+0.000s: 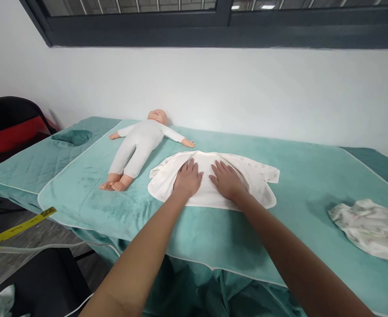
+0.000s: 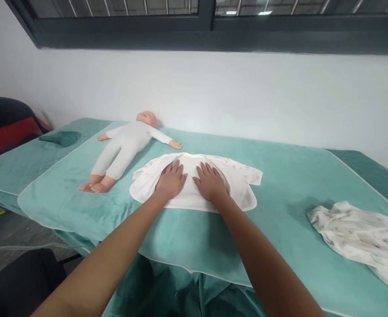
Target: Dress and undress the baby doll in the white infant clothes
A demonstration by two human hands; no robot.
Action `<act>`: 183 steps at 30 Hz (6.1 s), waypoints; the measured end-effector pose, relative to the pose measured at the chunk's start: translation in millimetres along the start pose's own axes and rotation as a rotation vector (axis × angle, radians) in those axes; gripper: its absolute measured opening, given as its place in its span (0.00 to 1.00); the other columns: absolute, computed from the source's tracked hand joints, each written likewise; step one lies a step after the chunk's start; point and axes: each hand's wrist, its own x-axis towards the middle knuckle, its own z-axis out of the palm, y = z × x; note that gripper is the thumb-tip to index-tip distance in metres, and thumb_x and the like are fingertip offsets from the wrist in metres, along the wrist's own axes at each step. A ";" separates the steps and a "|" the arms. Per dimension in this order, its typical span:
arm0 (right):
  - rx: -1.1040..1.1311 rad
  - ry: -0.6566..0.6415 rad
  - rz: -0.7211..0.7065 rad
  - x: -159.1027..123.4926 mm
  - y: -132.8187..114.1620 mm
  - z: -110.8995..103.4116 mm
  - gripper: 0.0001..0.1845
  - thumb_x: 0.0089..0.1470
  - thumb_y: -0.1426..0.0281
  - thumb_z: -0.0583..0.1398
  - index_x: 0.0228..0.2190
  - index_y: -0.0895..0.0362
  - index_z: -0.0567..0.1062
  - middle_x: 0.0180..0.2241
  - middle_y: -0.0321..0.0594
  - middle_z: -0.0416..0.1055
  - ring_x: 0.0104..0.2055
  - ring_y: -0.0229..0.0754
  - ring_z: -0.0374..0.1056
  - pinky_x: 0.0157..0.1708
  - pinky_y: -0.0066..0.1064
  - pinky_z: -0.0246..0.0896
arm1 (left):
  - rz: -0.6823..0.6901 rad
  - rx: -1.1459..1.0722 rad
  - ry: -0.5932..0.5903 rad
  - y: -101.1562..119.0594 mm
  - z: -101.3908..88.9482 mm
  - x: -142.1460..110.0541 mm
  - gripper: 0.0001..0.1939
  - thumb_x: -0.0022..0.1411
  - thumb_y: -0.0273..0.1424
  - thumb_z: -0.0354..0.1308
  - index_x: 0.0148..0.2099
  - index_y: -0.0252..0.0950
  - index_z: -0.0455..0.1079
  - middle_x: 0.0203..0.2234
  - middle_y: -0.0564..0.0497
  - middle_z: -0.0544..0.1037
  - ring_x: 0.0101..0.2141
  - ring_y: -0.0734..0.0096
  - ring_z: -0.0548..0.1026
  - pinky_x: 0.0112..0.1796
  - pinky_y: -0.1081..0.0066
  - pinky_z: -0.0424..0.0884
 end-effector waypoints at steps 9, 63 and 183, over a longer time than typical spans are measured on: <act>-0.026 0.040 -0.036 -9.6 -5.4 3.1 0.32 0.66 0.57 0.42 0.64 0.60 0.61 0.69 0.47 0.45 0.71 0.51 0.40 0.67 0.48 0.40 | 0.030 0.037 -0.006 6.0 -0.2 -13.2 0.29 0.70 0.43 0.38 0.68 0.38 0.57 0.69 0.47 0.53 0.69 0.51 0.46 0.63 0.47 0.54; -0.055 0.040 -0.098 -44.7 -30.9 -6.6 0.29 0.67 0.59 0.44 0.63 0.55 0.64 0.68 0.42 0.48 0.71 0.51 0.43 0.66 0.50 0.42 | 0.084 0.038 0.053 13.5 0.9 -39.8 0.28 0.71 0.40 0.36 0.67 0.39 0.60 0.68 0.48 0.55 0.69 0.52 0.48 0.64 0.39 0.43; 0.061 0.114 -0.160 -96.8 -58.6 -14.1 0.25 0.66 0.62 0.47 0.60 0.53 0.67 0.67 0.38 0.54 0.69 0.50 0.48 0.66 0.50 0.43 | 0.102 0.040 0.202 -82.7 -33.8 -15.3 0.20 0.68 0.29 0.43 0.57 0.32 0.69 0.57 0.43 0.72 0.62 0.59 0.64 0.62 0.58 0.58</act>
